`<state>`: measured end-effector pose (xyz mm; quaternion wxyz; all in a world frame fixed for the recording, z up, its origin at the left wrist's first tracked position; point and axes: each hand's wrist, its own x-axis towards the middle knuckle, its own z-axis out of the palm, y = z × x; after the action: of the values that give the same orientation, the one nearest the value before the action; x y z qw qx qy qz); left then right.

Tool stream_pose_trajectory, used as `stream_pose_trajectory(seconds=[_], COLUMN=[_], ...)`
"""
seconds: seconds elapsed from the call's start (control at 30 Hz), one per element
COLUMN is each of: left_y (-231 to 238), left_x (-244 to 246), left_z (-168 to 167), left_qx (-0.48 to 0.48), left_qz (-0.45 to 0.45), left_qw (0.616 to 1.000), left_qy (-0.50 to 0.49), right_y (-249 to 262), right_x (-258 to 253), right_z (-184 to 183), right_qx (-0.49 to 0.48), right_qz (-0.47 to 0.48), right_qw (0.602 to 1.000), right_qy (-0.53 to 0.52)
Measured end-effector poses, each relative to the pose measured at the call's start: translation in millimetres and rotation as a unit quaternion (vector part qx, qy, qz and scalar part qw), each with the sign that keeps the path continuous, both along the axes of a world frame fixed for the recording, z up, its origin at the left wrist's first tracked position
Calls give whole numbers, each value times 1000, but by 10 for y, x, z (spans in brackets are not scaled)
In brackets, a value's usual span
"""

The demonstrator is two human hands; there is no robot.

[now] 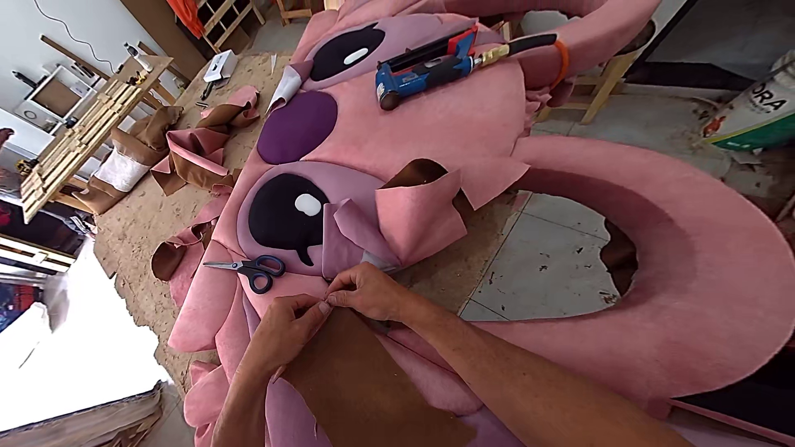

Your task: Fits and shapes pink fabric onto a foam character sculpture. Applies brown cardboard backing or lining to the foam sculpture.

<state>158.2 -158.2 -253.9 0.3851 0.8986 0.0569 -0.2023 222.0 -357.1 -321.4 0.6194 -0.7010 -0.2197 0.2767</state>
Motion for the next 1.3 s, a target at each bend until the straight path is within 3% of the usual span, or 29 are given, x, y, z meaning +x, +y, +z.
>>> stream_pose_trajectory(seconds=[0.37, 0.6, 0.7, 0.8, 0.87, 0.97, 1.1, 1.2, 1.3], left_y=[290, 17, 46, 154, 232, 378, 492, 461, 452], left_x=[44, 171, 163, 147, 168, 95, -47, -63, -32], left_z=[29, -100, -185, -258, -320, -478, -642, -702, -665], left_qx=[-14, 22, 21, -16, -64, -161, -246, -245, -229], left_qz=[-35, -39, -39, -42, -57, -108, -172, -183, -197], left_qw=[997, 998, 997, 997, 992, 972, 934, 922, 920], left_qy=[64, -47, -61, -68, -91, -134, -196, -238, -250], right_y=[-55, -39, -112, -446, -831, -1322, -1541, -1413, -1172], right_x=[54, 72, 56, 159, 452, 1327, 2577, 3125, 3276], right_z=[-2, -4, 142, 643, 1002, 1357, 1046, 866, 932], right_qx=[5, 35, -19, -99, -99, -83, -98, -181, -215], right_qz=[-40, -49, -40, -112, -248, -391, -418, -429, -448], right_qw=[999, 998, 997, 968, 931, 907, 892, 865, 852], right_qy=[-9, 3, -67, -203, -251, -131, 138, 188, 165])
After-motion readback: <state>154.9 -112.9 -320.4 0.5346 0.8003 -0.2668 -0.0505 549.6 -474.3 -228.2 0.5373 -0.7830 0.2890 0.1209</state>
